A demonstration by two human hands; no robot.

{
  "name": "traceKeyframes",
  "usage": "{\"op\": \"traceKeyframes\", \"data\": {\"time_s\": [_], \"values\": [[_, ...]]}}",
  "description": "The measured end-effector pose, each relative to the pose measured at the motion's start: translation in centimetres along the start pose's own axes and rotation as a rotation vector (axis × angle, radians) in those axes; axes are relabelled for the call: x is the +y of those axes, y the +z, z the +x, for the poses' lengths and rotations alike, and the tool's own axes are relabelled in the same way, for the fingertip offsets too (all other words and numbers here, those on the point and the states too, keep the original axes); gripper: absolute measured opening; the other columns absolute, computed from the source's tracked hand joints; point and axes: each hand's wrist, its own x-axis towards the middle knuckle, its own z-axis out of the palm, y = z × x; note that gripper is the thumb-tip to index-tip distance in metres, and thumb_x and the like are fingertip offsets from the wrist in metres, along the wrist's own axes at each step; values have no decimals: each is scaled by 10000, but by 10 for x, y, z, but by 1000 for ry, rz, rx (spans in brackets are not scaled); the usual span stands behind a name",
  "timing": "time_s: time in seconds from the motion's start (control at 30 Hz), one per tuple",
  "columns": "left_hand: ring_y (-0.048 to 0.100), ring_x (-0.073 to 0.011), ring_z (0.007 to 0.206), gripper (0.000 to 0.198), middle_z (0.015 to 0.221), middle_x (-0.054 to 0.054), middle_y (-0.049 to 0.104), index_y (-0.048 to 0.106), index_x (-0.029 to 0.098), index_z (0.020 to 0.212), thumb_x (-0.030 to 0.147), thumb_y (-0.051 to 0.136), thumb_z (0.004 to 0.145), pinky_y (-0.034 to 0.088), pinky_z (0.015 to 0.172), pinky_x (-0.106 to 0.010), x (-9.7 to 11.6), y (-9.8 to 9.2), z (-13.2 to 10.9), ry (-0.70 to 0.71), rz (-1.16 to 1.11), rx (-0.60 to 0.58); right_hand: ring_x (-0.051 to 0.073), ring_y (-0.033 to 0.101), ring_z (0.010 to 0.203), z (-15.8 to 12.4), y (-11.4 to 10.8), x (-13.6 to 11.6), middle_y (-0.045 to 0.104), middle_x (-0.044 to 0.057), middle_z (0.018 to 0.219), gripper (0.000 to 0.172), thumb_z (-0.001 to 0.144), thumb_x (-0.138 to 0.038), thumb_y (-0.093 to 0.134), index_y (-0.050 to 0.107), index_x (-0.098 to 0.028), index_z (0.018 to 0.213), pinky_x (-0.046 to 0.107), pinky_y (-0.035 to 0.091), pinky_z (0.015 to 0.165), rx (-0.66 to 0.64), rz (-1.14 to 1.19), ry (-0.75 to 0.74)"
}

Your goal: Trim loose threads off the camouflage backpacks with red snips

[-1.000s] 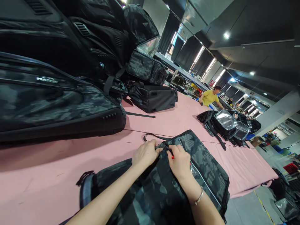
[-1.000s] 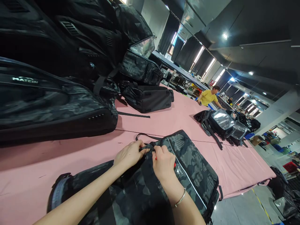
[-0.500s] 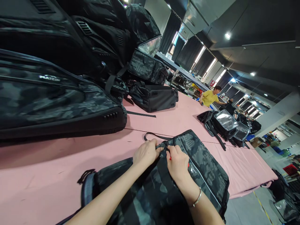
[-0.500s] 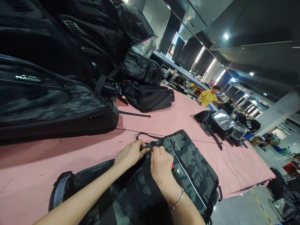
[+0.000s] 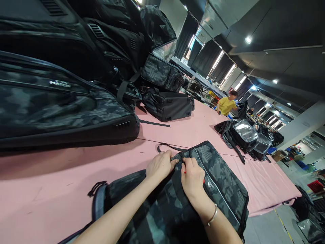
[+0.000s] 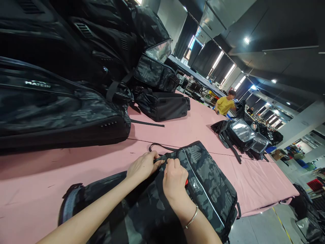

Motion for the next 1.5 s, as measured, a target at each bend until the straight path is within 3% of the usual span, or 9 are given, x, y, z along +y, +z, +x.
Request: {"op": "traceKeyframes", "data": {"time_s": [0.3,0.47,0.57,0.8,1.13,1.2,1.37,1.5], "values": [[651,-259,989,182,1071,-109,673,591,204,971,352,526,886,473,755,-322,0,0,0,-4,-8,-9,190,665,659,8,-2,1,686,29,885,119,866,-141,596,639,-204,957,270,406,499,-107,75,55],[650,-256,982,195,1077,-102,676,594,202,961,372,527,890,472,745,-327,-1,-1,1,-21,-30,-26,217,670,859,15,-1,18,704,47,955,180,808,-121,589,648,-211,952,299,492,709,-115,456,146],[649,-240,960,214,1074,-92,680,605,194,957,384,539,885,478,756,-334,-1,-1,2,-33,-49,-41,211,660,870,19,2,30,717,36,926,151,771,-159,617,658,-217,905,322,501,787,-116,598,186],[646,-226,922,248,1022,-75,692,621,182,981,395,542,884,482,765,-354,-4,0,6,-50,-81,-75,170,620,694,26,17,52,695,-4,766,130,709,-273,667,682,-219,826,300,505,700,-156,841,295],[636,-180,812,273,881,-38,687,636,181,902,393,469,943,486,760,-349,-4,-6,5,-48,-122,-110,91,491,412,28,44,67,617,-17,535,374,631,-496,736,676,-146,749,226,420,438,-271,1232,492],[632,-178,817,288,873,-38,680,639,174,910,391,454,955,488,768,-355,-4,-6,5,-46,-117,-106,95,506,436,27,42,66,627,-17,554,344,622,-464,750,682,-152,749,229,432,456,-252,1257,493],[630,-177,823,293,885,-44,683,640,172,886,379,445,959,485,766,-353,-3,-6,5,-29,-95,-94,140,625,712,26,34,64,716,15,797,252,594,-321,791,717,-186,793,263,511,699,-170,1263,447],[640,-191,849,287,908,-51,693,638,178,911,359,420,960,477,764,-353,-2,-5,3,-23,-76,-82,132,610,596,28,41,68,696,11,687,294,593,-399,782,705,-170,762,268,514,620,-198,1306,469]]}}
